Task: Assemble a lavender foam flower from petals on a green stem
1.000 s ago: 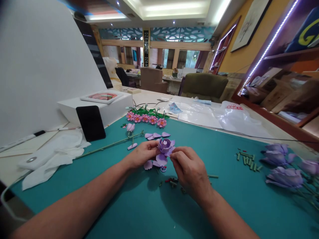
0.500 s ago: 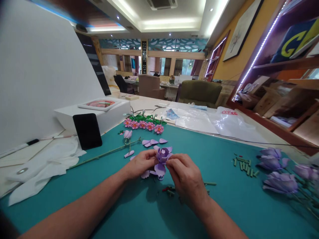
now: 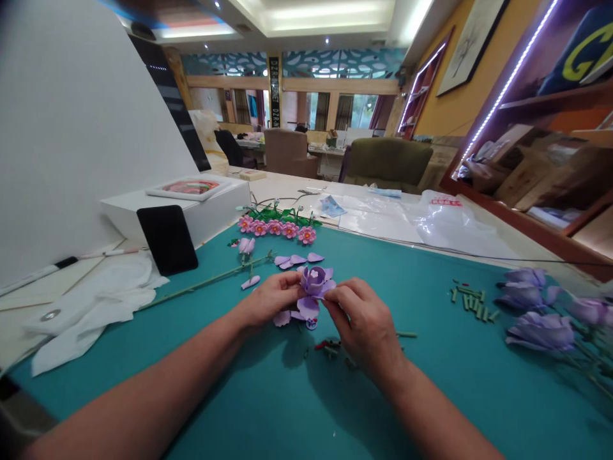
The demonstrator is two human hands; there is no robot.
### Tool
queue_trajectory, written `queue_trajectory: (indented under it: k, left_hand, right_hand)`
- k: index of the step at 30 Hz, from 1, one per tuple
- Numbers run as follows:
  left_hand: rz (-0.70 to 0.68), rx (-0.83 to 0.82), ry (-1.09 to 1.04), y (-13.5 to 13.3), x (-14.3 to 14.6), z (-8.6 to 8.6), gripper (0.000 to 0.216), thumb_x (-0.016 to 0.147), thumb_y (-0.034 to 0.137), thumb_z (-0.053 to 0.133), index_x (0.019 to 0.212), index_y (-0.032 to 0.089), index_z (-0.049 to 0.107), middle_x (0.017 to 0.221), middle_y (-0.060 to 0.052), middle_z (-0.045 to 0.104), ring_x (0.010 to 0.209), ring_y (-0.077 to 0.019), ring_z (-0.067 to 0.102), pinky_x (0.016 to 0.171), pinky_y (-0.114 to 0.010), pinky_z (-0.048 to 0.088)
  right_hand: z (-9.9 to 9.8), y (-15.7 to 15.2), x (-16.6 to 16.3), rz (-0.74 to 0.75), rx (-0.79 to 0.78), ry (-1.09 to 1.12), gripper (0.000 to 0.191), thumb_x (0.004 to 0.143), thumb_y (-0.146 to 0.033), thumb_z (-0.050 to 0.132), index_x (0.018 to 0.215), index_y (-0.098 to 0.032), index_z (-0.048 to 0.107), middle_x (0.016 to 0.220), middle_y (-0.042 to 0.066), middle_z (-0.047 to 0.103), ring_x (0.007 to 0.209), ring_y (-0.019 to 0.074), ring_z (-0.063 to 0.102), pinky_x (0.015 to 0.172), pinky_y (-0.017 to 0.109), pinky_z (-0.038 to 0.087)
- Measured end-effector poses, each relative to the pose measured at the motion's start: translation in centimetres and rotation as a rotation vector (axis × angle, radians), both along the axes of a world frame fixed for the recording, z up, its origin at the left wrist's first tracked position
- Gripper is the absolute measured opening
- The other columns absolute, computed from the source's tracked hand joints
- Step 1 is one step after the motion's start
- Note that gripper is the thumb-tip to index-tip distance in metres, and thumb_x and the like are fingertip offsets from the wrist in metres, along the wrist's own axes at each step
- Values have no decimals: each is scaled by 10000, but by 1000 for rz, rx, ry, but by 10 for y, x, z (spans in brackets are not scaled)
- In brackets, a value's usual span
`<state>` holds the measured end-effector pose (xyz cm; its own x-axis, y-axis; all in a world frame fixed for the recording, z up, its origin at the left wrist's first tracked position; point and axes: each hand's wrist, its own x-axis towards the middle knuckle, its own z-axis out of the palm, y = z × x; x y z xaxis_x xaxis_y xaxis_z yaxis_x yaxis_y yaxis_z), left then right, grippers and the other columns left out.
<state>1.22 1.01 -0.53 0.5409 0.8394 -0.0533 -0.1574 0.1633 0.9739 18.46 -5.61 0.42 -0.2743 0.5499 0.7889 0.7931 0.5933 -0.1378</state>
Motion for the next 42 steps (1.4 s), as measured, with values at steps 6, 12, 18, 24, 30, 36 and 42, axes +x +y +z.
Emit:
queue_trajectory:
  k: [6, 12, 18, 24, 30, 36, 42]
  left_hand:
    - [32, -25, 22, 4, -3, 5, 303, 616, 287, 764, 852, 119, 675, 677, -11, 611, 590, -91, 560, 635, -234, 459]
    - [102, -46, 19, 13, -10, 5, 193, 634, 194, 702, 816, 140, 667, 684, -5, 622, 580, -80, 567, 640, -229, 468]
    - [109, -20, -5, 12, -10, 7, 215, 639, 179, 700, 849, 138, 680, 674, 0, 634, 556, -68, 555, 608, -202, 450]
    - [109, -23, 12, 14, -11, 5, 256, 624, 201, 724, 867, 137, 678, 713, -22, 658, 590, -88, 578, 618, -220, 464]
    - [98, -23, 23, 14, -11, 7, 176, 640, 198, 691, 804, 142, 656, 700, -17, 650, 584, -86, 583, 614, -222, 462]
    - [84, -26, 13, 14, -11, 6, 158, 640, 174, 681, 792, 140, 652, 646, -2, 615, 554, -76, 557, 580, -206, 438]
    - [78, -14, 34, 14, -10, 4, 187, 643, 190, 691, 821, 136, 664, 678, -11, 628, 552, -76, 552, 596, -219, 454]
  right_hand:
    - [8, 3, 13, -39, -138, 135, 133, 907, -297, 516, 948, -213, 610, 772, 25, 656, 663, 150, 615, 604, 250, 476]
    - [-19, 25, 29, -211, -283, -44, 262, 923, -285, 418, 963, -190, 659, 893, 87, 692, 846, 223, 626, 733, 334, 494]
    - [-58, 40, 29, -261, -396, -347, 403, 912, -183, 355, 1237, -131, 588, 1255, 139, 616, 1186, 288, 516, 980, 441, 416]
    - [-60, 34, 22, -327, -528, -458, 458, 871, -92, 379, 1275, -204, 565, 1325, 108, 574, 1270, 309, 447, 1008, 520, 336]
    - [-38, 27, 20, -266, -523, -459, 360, 902, -137, 391, 1109, -256, 661, 1111, 82, 682, 1066, 246, 565, 937, 414, 362]
    - [-32, 40, 53, -579, -598, -419, 332, 919, -235, 388, 1122, -202, 649, 1127, 114, 670, 994, 284, 583, 777, 373, 395]
    - [-39, 45, 52, -633, -698, -424, 339, 919, -437, 425, 1062, -215, 637, 1047, 108, 674, 964, 286, 591, 702, 348, 380]
